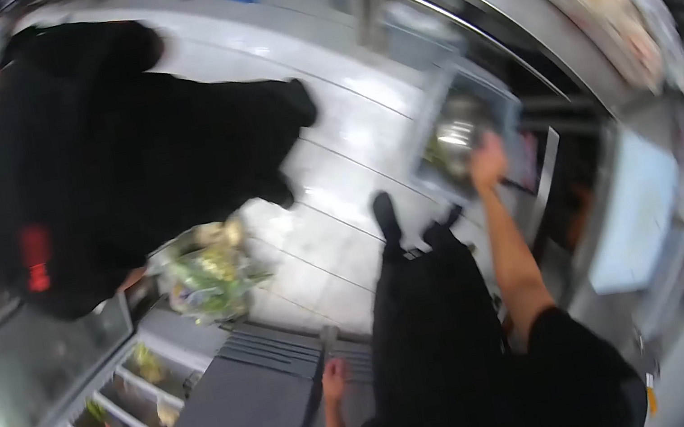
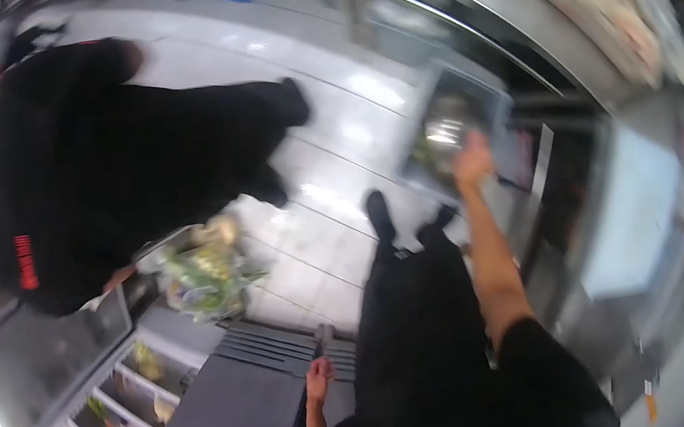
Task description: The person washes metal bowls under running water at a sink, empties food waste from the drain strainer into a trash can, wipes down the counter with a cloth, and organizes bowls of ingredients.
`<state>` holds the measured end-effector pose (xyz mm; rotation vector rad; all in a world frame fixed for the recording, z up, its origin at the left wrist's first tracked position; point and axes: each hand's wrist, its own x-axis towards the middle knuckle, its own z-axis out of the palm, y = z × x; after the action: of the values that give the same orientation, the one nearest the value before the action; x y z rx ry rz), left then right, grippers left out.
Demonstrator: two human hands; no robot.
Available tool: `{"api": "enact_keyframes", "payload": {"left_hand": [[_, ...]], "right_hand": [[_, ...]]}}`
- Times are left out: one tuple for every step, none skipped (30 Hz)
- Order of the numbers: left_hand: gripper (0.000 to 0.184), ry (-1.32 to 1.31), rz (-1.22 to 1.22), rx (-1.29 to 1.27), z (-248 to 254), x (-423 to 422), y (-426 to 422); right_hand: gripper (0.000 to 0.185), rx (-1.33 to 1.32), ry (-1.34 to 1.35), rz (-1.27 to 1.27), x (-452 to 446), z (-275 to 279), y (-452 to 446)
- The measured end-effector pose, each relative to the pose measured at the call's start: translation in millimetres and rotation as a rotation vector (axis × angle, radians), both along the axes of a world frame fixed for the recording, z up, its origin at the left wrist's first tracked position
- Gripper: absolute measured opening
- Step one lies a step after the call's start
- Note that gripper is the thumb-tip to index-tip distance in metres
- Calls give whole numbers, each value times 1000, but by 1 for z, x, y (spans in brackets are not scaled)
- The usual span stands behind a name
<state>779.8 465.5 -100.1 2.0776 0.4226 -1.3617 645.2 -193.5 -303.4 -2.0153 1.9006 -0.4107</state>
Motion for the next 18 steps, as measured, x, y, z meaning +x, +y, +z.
{"api": "enact_keyframes", "payload": {"left_hand": [[26,13,15,-11,-3,3,-12],[26,63,30,6,-1,6,-18],[25,91,57,13,-9,14,-28],[25,56,-40,0,-19,21,-41],[24,18,-133,-9,-31,31,-50],[24,0,-230,-95,-79,45,-41],[25,-19,-320,-178,-124,52,-34],[25,-61,-304,-105,-90,60,-120],[26,-260,-465,-170,-103,66,-163],[26,-274,-548,-194,-127,75,-197],[26,-235,-579,-263,-150,83,-235],[25,-376,-713,-319,-163,87,-277],[25,-393,-716,-370,-180,86,-319],[26,-403,-778,-428,-168,87,-372],[27,-393,-825,-427,-166,85,-417],[31,-298,-831,-488,-169,82,-455],[36,-200,-837,-544,-171,75,-484],[43,19,-733,-478,-154,67,-515]], "right_hand": [[22,8,-9,-28,2,-2,1],[17,-101,59,-106,11,22,1],[17,-150,31,-199,17,43,-7],[17,-152,29,-309,16,58,-9],[17,-127,25,-270,16,62,-7],[17,-98,19,-233,16,64,-4],[17,-64,10,-191,14,66,1],[15,-135,-25,-157,13,68,3],[15,-124,-20,-183,13,70,4],[14,-114,-15,-208,13,72,7],[14,-100,-10,-237,10,71,10],[14,-104,-43,-274,10,80,11],[14,-107,-71,-316,11,97,10],[14,-111,-95,-358,8,112,11],[13,-121,-114,-411,2,123,9],[13,-131,-134,-464,-5,134,8],[13,-138,-153,-518,-13,138,9],[12,-126,-142,-553,-30,132,10]]}}
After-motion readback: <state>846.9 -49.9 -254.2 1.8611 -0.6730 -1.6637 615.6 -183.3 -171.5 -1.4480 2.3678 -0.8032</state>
